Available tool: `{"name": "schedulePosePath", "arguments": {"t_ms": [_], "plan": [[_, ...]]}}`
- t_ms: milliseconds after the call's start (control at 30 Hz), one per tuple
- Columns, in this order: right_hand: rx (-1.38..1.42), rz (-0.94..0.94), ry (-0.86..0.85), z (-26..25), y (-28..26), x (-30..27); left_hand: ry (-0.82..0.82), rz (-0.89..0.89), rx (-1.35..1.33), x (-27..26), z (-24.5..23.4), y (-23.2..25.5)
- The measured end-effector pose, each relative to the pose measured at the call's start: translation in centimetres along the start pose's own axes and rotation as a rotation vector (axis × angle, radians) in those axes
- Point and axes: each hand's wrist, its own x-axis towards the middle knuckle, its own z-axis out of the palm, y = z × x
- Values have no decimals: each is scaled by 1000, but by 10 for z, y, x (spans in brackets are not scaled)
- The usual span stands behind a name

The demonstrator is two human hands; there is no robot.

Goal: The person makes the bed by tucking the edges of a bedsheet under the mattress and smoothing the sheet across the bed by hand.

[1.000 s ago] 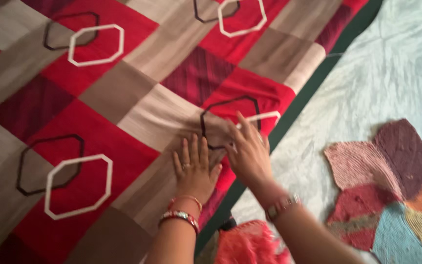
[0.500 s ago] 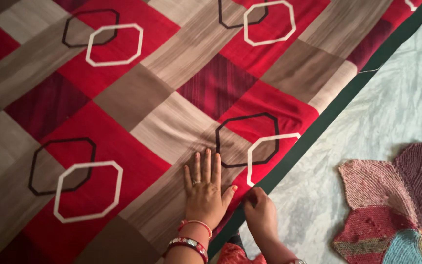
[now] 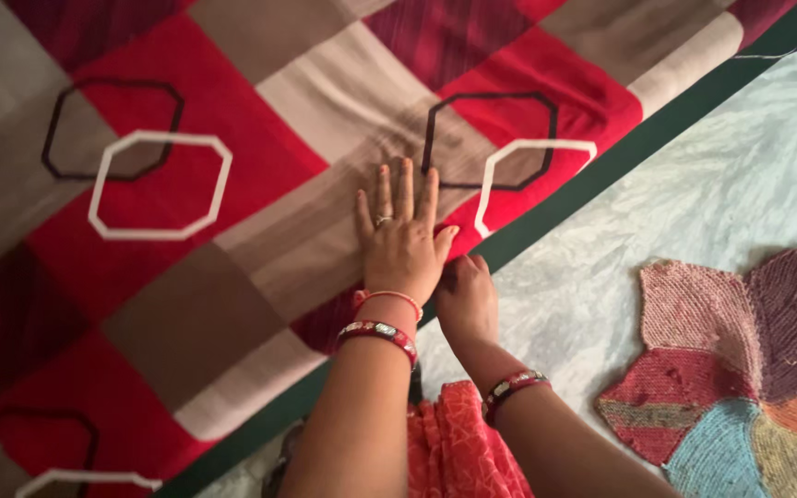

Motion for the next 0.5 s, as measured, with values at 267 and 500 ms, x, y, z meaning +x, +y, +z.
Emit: {"name": "schedulePosePath", "arguments": {"t_ms": [267, 500], "plan": [[-439, -614, -82, -16, 9, -21, 44, 138, -62, -53, 3, -2], [-514, -659, -81, 0, 26, -8, 176, 161, -279, -89, 15, -7]]}}
